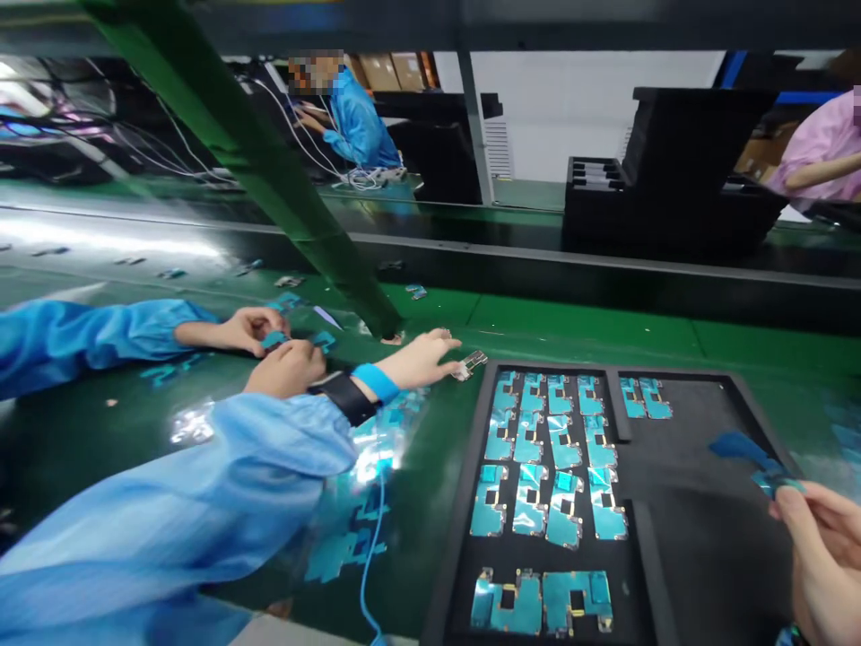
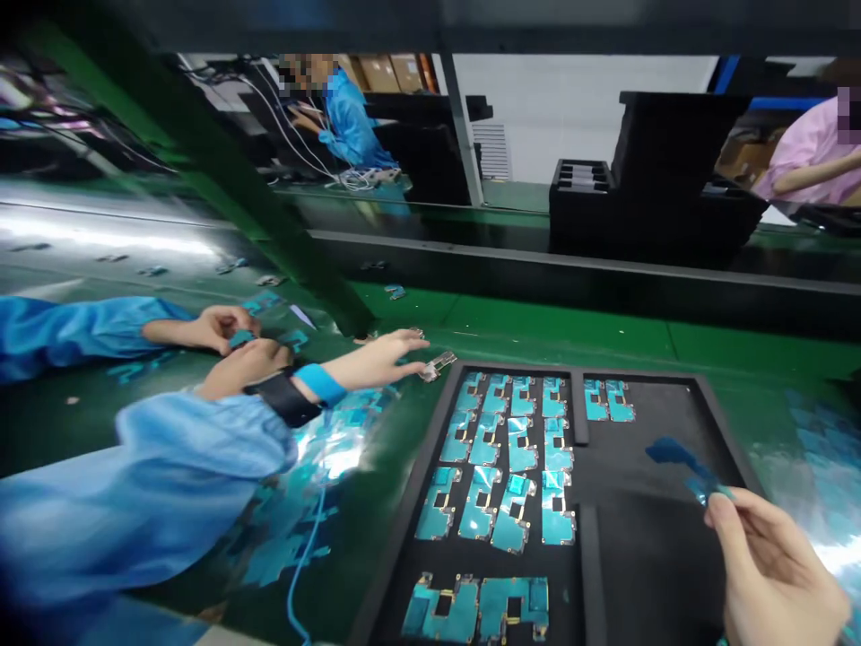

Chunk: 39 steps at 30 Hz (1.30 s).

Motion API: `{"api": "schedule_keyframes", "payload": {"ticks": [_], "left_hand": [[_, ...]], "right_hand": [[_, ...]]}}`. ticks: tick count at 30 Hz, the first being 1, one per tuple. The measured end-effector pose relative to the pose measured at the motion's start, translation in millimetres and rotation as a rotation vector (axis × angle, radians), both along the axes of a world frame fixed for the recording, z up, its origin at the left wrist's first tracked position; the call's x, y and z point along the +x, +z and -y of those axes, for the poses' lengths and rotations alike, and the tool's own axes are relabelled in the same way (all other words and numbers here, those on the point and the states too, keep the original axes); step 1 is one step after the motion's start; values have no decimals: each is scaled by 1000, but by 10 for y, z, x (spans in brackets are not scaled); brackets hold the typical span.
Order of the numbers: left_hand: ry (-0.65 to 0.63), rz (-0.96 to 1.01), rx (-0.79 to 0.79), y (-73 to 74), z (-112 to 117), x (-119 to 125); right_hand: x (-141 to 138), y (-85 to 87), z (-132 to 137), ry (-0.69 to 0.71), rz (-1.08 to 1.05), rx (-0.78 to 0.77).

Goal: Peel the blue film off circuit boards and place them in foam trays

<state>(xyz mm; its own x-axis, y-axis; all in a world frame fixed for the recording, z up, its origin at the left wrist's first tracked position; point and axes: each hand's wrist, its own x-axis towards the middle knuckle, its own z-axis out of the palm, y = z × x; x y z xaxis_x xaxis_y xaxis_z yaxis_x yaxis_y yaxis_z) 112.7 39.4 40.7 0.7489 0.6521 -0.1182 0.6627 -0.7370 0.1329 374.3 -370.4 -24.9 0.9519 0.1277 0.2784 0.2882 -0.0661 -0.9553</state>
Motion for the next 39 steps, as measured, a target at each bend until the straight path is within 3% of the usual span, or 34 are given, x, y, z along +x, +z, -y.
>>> {"api": "schedule_keyframes", "payload": {"ticks": [2,4,9,14,18,20,23,25,29,33,39], "left_hand": [[26,27,-17,-264,14,3],[68,60,-33,-427,48,40],[201,166,-116,-561,38,148],[292,362,-262,-433,32,128],[328,614,-424,-193,314,-69],[309,677,-588,-65,558,-164],[332,772,-1000,69,940,-224],[367,830,-1228,80,1141,-214],[402,853,-1379,-71,1339,-184],[430,940,-1500,-188,1322,-249],[396,918,-1544,-115,1264,-395]], "right_hand": [[-13,17,-33,-23,27,-16],[-44,55,-53,-39,22,-38],[-102,139,-73,-48,-44,-49],[-112,176,-78,-19,-35,-71],[-190,252,-32,21,-20,-169],[-277,322,-32,62,-9,-210],[-478,477,-135,227,13,-207],[-640,604,-279,390,27,-190],[-919,826,-619,625,61,-183],[-1069,917,-833,689,69,-224],[-1171,870,-1021,708,45,-275]]}}
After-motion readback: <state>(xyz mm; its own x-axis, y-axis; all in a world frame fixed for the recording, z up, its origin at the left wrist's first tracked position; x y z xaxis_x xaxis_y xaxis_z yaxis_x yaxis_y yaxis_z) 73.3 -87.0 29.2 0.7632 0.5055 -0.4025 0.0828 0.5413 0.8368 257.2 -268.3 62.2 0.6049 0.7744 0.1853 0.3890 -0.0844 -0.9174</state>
